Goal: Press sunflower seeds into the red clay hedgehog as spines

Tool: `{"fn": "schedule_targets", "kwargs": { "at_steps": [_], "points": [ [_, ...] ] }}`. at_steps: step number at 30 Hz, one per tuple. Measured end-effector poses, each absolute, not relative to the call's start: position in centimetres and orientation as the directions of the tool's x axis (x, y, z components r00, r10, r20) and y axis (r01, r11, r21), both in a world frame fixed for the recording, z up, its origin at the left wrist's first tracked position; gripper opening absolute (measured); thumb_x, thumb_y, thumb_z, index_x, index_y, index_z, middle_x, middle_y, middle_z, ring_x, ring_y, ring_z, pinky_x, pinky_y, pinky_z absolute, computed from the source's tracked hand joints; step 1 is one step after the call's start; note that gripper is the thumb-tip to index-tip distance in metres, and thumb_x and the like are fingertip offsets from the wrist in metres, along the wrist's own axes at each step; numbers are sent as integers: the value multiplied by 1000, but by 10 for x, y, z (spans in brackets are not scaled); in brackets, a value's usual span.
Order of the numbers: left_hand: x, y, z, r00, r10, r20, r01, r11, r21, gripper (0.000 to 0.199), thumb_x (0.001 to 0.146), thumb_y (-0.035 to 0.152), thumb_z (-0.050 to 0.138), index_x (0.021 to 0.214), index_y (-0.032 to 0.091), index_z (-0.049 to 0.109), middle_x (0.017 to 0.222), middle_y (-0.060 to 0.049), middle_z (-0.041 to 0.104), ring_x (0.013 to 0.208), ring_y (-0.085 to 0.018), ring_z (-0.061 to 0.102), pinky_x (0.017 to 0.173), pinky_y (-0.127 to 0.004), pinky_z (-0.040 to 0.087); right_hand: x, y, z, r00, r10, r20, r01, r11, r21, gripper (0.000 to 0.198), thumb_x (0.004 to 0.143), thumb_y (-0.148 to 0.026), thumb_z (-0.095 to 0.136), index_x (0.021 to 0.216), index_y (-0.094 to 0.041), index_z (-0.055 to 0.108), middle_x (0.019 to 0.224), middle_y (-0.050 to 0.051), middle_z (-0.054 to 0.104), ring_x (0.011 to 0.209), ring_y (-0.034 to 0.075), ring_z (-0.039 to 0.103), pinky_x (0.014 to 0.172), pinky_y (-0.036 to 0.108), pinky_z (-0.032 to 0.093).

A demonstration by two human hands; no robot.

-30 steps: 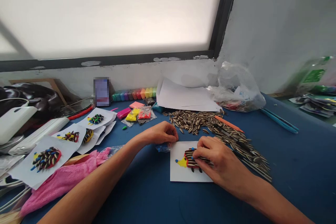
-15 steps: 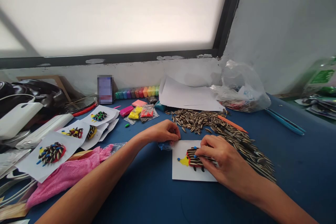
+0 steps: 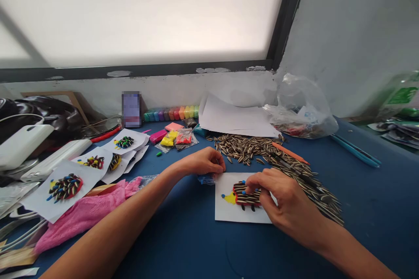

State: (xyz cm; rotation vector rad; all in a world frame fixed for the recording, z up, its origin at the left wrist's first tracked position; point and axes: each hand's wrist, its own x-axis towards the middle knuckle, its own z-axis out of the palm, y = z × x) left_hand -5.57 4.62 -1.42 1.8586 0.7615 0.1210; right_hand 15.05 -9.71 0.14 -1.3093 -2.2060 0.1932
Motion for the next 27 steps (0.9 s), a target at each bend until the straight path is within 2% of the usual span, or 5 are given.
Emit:
{"fn": "schedule_targets", "kwargs": {
  "at_steps": [21, 27],
  "points": [
    [-56, 46, -14, 794, 550, -259, 439, -224, 870, 12, 71, 23, 58, 77, 14, 64, 61, 2, 59, 56, -9, 52, 53, -21, 37, 149, -98, -2, -409, 845, 344, 773, 522, -361, 30, 80, 1, 43, 92, -19, 62, 82, 5, 68, 75, 18, 58, 74, 36, 47],
    [-56, 45, -13, 789, 557, -259, 442, -223, 869, 12, 72, 22, 58, 77, 14, 65, 61, 2, 60, 56, -9, 52, 53, -21, 37, 148, -98, -3, -422, 845, 329, 774, 525, -355, 31, 80, 1, 42, 93, -18, 63, 82, 6, 67, 75, 19, 57, 72, 35, 47]
  ]
}}
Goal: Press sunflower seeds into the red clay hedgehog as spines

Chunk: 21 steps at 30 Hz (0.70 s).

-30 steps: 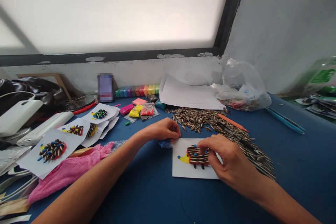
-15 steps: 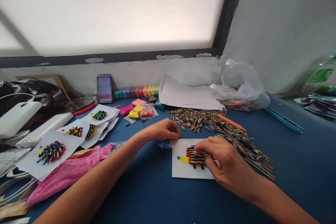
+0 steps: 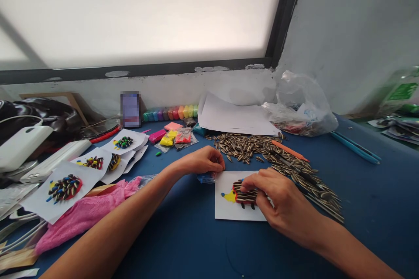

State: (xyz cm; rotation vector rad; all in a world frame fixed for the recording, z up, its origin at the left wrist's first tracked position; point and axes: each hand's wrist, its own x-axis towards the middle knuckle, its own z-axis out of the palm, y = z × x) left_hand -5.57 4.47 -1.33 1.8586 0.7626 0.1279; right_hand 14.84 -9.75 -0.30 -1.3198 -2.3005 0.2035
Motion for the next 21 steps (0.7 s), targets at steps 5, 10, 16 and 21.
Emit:
{"fn": "schedule_targets", "kwargs": {
  "at_steps": [5, 10, 16, 21],
  "points": [
    [-56, 45, -14, 791, 555, -257, 442, -228, 868, 12, 72, 22, 59, 77, 13, 65, 61, 2, 60, 56, -9, 52, 53, -21, 37, 150, -98, -4, -421, 842, 338, 779, 526, -341, 32, 80, 0, 42, 95, -18, 64, 81, 6, 67, 74, 19, 56, 71, 36, 46],
    [-56, 46, -16, 792, 554, -256, 438, -224, 871, 12, 72, 23, 59, 78, 14, 65, 62, 2, 60, 56, -9, 53, 53, -21, 37, 150, -98, -3, -423, 830, 364, 770, 541, -338, 32, 80, -1, 42, 94, -17, 65, 78, 6, 67, 72, 19, 55, 70, 35, 46],
    [-57, 45, -10, 785, 570, -243, 430, -218, 876, 12, 73, 23, 61, 77, 13, 64, 60, 1, 60, 56, -10, 53, 54, -21, 38, 149, -96, 1, -350, 837, 421, 751, 519, -408, 23, 88, -11, 46, 97, -20, 65, 86, 6, 71, 80, 20, 61, 78, 39, 47],
    [-50, 38, 0, 712, 694, -106, 357, -228, 906, 31, 85, 41, 58, 94, 13, 65, 68, -1, 63, 58, -9, 51, 52, -20, 35, 153, -93, 3, -213, 893, 397, 760, 406, -507, 18, 95, -25, 48, 88, -22, 65, 83, 4, 71, 76, 19, 63, 75, 36, 50]
  ]
}}
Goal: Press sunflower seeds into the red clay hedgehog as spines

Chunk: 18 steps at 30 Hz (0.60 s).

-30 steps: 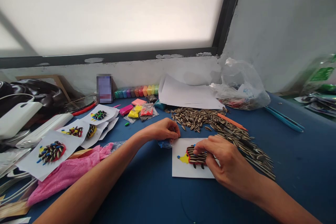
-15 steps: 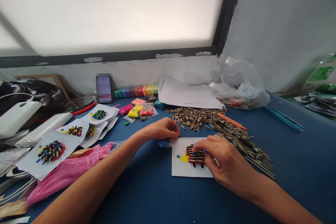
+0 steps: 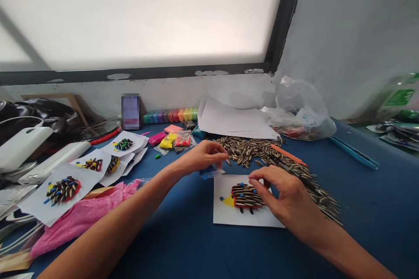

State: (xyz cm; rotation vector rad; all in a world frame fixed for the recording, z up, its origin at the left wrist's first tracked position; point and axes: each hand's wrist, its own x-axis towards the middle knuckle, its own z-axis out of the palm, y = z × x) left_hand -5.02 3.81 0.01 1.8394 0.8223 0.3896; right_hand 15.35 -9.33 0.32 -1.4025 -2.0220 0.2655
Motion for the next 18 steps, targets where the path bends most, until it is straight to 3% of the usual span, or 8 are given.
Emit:
{"fn": "schedule_targets", "kwargs": {
  "at_steps": [4, 9, 14, 18],
  "points": [
    [-32, 19, 0, 640, 769, 13, 208, -189, 960, 37, 91, 45, 50, 91, 11, 65, 62, 0, 57, 55, -8, 47, 51, -20, 35, 152, -94, 12, -167, 944, 286, 729, 313, -608, 29, 99, -33, 44, 81, -22, 64, 77, 1, 70, 69, 16, 65, 62, 27, 51],
    [-15, -6, 2, 574, 809, 131, 113, -236, 965, 28, 93, 37, 50, 92, 12, 63, 63, 2, 53, 56, -8, 45, 51, -20, 35, 143, -98, 17, -199, 979, 39, 485, 133, -865, 29, 96, -43, 48, 87, -21, 66, 83, 2, 70, 79, 18, 67, 71, 29, 54],
    [-12, -23, 11, 573, 797, 188, 109, -302, 947, 26, 95, 33, 48, 94, 13, 64, 71, 0, 56, 65, -10, 49, 57, -20, 40, 139, -100, 15, -225, 974, 21, 292, 88, -952, 29, 92, -43, 53, 83, -18, 65, 73, 2, 67, 64, 15, 63, 63, 29, 54],
    [-11, -26, 10, 578, 772, 264, 105, -392, 914, 24, 95, 33, 49, 95, 14, 64, 87, -3, 64, 75, -12, 54, 66, -21, 44, 141, -101, 19, -245, 969, 29, 245, 91, -965, 25, 92, -40, 53, 87, -18, 65, 77, 3, 69, 68, 16, 65, 65, 30, 55]
  ]
}}
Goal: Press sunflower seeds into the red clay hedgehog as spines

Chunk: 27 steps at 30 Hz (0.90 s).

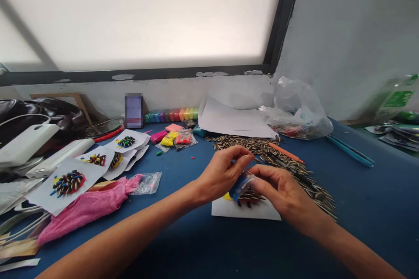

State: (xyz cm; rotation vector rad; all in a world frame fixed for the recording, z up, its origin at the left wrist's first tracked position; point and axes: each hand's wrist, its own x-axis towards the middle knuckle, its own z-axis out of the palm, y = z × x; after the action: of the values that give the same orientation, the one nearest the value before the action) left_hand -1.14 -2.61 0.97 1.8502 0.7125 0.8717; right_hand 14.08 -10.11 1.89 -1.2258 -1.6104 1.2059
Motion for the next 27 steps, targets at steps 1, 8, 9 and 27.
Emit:
{"fn": "schedule_targets", "kwargs": {
  "at_steps": [1, 8, 9, 27],
  "points": [
    [-11, -26, 9, 564, 776, 282, 118, -415, 902, 24, 95, 33, 49, 95, 15, 64, 88, -3, 64, 77, -12, 55, 68, -22, 44, 141, -102, 20, -254, 967, 25, 246, 90, -965, 24, 91, -39, 53, 88, -18, 65, 79, 3, 69, 70, 16, 66, 67, 31, 55],
    [-12, -26, 12, 526, 794, 304, 157, -442, 883, 27, 95, 34, 48, 92, 13, 65, 85, -4, 63, 77, -12, 53, 67, -21, 43, 134, -103, 14, -196, 980, 39, 286, 95, -954, 24, 89, -36, 54, 73, -19, 59, 70, 1, 65, 64, 15, 62, 63, 29, 53],
    [-13, -25, 13, 536, 791, 295, 149, -433, 889, 28, 95, 35, 48, 93, 13, 65, 84, -4, 63, 76, -11, 54, 66, -20, 43, 135, -101, 13, -179, 982, 53, 291, 104, -951, 23, 89, -35, 54, 73, -19, 58, 69, 1, 63, 64, 14, 60, 62, 28, 52],
    [-23, -3, 15, 689, 719, 87, -51, -71, 996, 19, 80, 28, 70, 88, 11, 64, 67, -3, 66, 55, -11, 62, 48, -20, 45, 154, -89, 16, 26, 984, 175, 423, 147, -894, 16, 79, -35, 61, 78, -20, 64, 66, -1, 60, 60, 14, 55, 57, 27, 47]
  ]
}}
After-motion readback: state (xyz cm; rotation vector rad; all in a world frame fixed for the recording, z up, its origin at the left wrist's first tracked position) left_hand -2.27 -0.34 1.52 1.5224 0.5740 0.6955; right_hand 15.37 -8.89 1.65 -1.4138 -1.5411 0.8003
